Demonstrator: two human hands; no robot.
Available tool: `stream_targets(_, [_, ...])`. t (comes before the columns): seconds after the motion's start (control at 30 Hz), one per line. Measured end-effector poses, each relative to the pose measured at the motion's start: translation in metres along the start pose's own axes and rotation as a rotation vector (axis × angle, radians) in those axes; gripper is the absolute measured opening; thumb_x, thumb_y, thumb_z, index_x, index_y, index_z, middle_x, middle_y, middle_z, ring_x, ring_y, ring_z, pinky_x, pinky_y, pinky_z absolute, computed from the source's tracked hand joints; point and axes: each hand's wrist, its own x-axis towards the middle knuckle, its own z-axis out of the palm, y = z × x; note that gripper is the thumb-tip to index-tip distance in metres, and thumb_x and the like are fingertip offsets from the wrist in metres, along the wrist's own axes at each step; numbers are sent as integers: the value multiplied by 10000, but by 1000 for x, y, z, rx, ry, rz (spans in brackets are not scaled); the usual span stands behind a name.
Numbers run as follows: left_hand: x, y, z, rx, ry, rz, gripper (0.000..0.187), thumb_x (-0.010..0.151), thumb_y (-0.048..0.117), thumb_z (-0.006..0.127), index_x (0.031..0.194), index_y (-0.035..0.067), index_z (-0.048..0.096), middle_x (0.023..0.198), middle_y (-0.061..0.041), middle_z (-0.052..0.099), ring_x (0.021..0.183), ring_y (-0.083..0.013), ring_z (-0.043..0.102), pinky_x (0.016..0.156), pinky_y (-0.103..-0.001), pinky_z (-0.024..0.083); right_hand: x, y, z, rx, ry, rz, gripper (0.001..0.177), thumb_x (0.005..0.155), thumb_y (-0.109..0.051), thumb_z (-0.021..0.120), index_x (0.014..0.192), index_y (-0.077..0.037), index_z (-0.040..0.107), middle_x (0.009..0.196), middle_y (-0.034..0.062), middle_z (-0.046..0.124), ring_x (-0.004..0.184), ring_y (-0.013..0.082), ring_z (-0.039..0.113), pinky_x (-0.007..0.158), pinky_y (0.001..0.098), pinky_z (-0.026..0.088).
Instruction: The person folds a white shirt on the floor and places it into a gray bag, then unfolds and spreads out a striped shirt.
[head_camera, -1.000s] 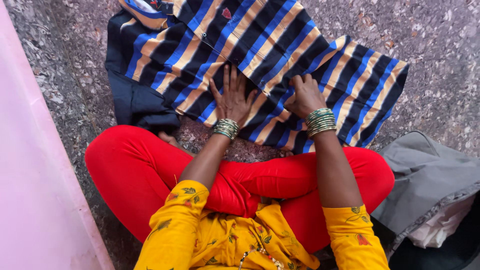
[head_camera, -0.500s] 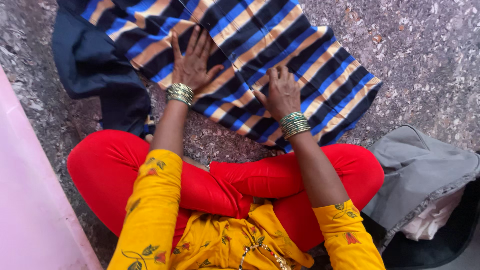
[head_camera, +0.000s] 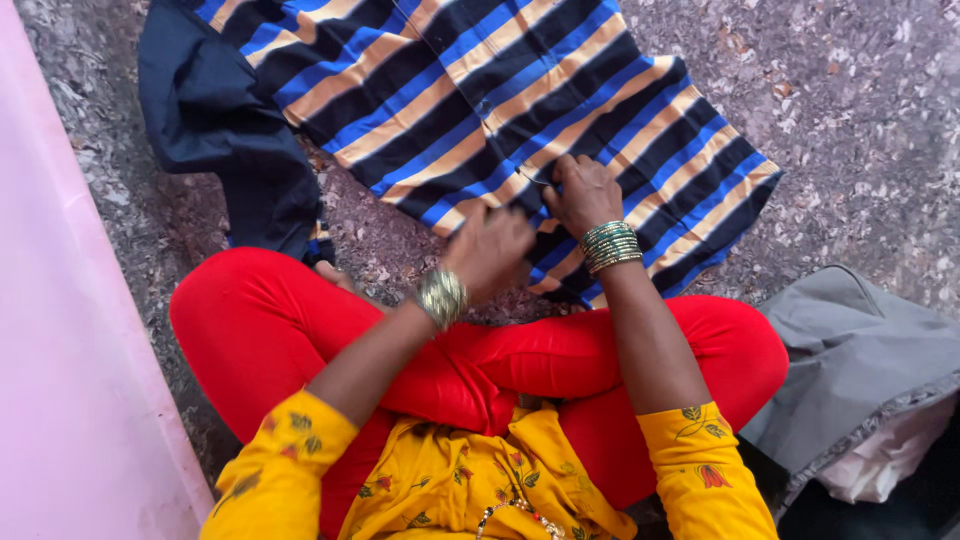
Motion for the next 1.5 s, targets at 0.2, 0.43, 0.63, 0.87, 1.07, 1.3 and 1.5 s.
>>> stream_targets(0.2, [-7, -7, -3, -9, -265, 86, 81, 789, 211, 702, 806, 187, 777, 1310, 2, 649, 1194, -186, 562, 1053, -548, 373, -2, 4, 4, 7, 31, -15, 264, 845, -279, 770, 998, -93, 662, 985, 146, 665, 984, 363, 652, 820, 503, 536])
stream_targets(0.43, [-25, -66, -3, 100, -507, -85, 156, 904, 167, 646, 869, 181, 797, 924, 1, 766, 1101, -169, 657, 1090, -474, 362, 3, 4, 12, 75, 34, -83, 245, 888, -244, 746, 1048, -76, 669, 942, 167, 721, 897, 389, 689, 779, 524, 540])
stream_targets(0.63, [-58, -114, -27, 227, -624, -377, 207, 911, 136, 627, 800, 163, 800, 795, -74, 766, 818, -219, 735, 1011, -529, 387, -6, -40, 12, 190, -266, -105, 351, 844, -278, 785, 1112, -80, 673, 905, 197, 726, 872, 399, 709, 753, 507, 556])
stream_targets(0.87, [-19, -92, -62, -613, -78, -698, 190, 876, 251, 741, 902, 66, 779, 863, -171, 767, 773, -312, 756, 740, -442, 603, -10, -81, 4, 253, 3, -164, 298, 880, -331, 782, 994, -77, 676, 956, 122, 708, 883, 348, 700, 745, 479, 550])
stream_targets(1.07, [-8, -90, -35, -441, 48, -973, 155, 853, 174, 747, 893, 25, 766, 908, -221, 746, 841, -392, 726, 752, -490, 591, 3, -103, 16, 319, 147, -295, 228, 905, -237, 728, 1059, -77, 675, 1004, 104, 678, 919, 332, 675, 749, 458, 554])
stream_targets(1.3, [-10, -101, -12, -494, -137, -1145, 138, 836, 178, 722, 848, 62, 797, 928, -238, 736, 860, -411, 729, 788, -505, 600, 11, -104, 34, 318, 154, -293, 142, 954, -200, 709, 1001, -67, 720, 917, 124, 683, 860, 341, 684, 736, 460, 555])
stream_targets(1.5, [-11, -106, -1, -586, -105, -1172, 214, 820, 264, 743, 845, 55, 778, 850, -199, 748, 792, -369, 737, 735, -489, 590, 25, -86, 52, 668, 4, -108, 179, 947, -170, 725, 1005, -2, 746, 837, 111, 764, 711, 168, 721, 639, 310, 571])
